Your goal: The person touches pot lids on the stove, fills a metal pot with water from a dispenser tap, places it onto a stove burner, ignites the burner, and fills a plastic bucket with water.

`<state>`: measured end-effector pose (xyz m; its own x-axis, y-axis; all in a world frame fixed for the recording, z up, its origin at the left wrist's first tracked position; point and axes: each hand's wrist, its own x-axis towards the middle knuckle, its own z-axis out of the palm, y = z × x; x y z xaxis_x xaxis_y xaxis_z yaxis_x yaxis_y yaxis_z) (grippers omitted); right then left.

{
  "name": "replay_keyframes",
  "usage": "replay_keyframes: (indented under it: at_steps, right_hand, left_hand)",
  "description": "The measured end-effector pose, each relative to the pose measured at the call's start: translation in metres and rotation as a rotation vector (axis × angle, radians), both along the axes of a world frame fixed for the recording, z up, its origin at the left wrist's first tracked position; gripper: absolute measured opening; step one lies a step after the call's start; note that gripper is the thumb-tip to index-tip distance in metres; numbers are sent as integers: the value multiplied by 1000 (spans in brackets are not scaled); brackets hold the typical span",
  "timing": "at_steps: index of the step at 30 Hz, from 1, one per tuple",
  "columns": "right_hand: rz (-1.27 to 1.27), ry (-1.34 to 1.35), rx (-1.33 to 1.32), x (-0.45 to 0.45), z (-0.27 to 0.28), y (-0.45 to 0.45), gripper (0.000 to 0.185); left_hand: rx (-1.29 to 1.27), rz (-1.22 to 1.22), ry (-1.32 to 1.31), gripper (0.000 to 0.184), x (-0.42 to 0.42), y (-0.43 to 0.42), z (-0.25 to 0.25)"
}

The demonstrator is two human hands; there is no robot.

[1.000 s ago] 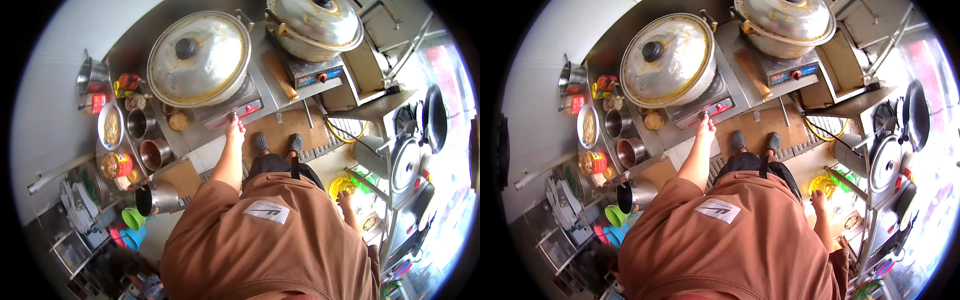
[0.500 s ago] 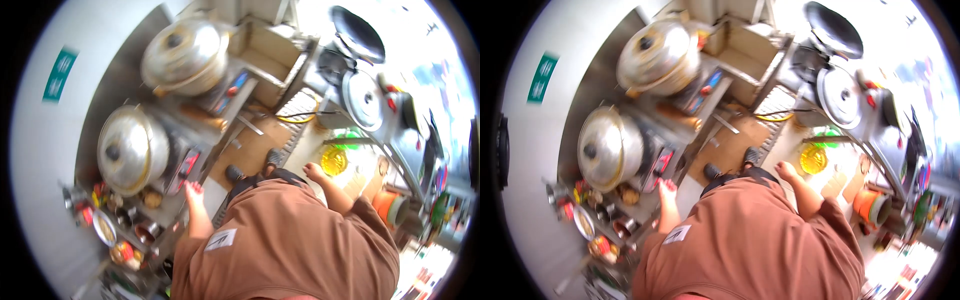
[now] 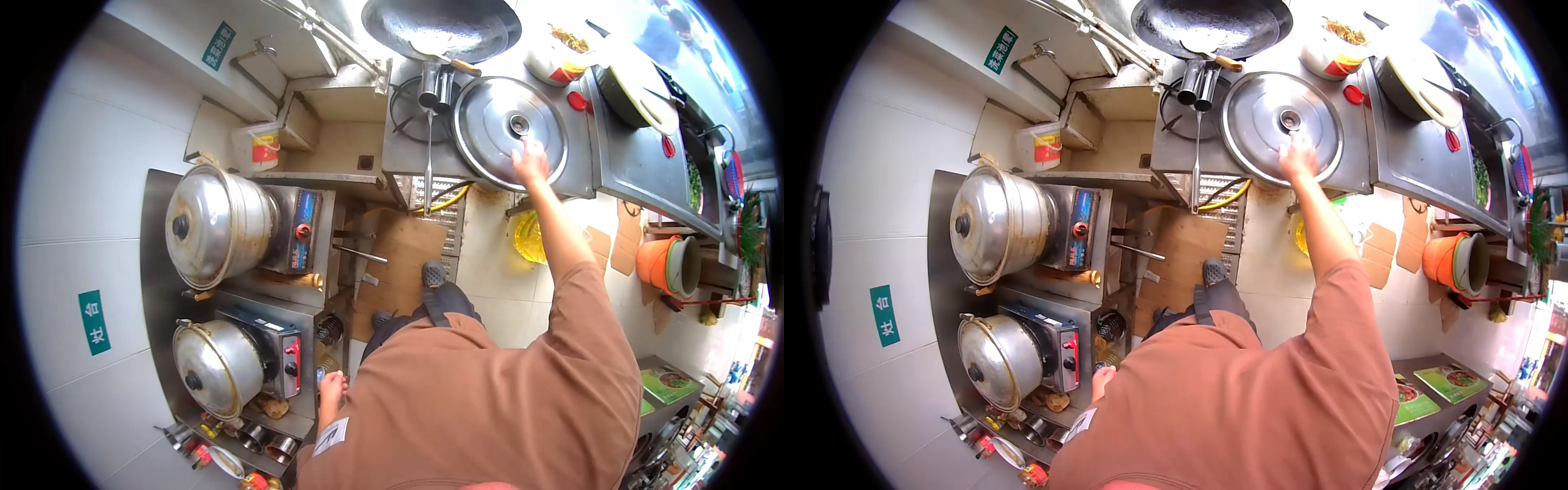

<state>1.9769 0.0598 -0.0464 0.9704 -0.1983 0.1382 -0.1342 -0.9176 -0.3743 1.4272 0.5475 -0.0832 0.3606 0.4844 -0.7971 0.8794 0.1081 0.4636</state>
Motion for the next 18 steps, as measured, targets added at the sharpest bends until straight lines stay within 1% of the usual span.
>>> replay_keyframes:
  at_steps: [1,2,3,5,8,9,10,11,13,15,16,18]
  right_hand:
    - [-28,59,-40,20,8,0,48]
    - [-53,110,-58,39,3,-4,51]
    - [-81,162,-107,51,8,-1,51]
    - [-102,327,-98,64,27,5,56]
    - [-65,359,-130,85,4,-4,54]
    - [-39,375,-161,89,1,-6,52]
    - [-54,297,-169,86,5,-4,51]
    - [-60,294,-167,87,11,-3,51]
    - [16,405,-180,82,30,-1,51]
    - [20,350,-182,70,33,-3,53]
    - [18,348,-194,58,41,-4,52]
    - [13,332,-214,35,61,-7,50]
  left_hand:
    - [21,-8,14,19,20,-3,13]
    - [27,60,-9,18,35,-2,21]
    - [92,38,-8,18,56,-6,42]
    - [142,62,-92,18,77,-6,56]
    - [160,63,-128,18,91,-15,71]
    - [165,66,-130,18,87,-15,67]
    - [138,18,-116,18,78,-15,59]
    - [109,-34,-104,18,69,-13,51]
    - [86,-116,-73,16,52,-13,41]
    - [64,-203,-49,19,37,-8,30]
    - [43,-239,-47,19,13,6,5]
    - [163,-445,22,23,-19,39,-56]
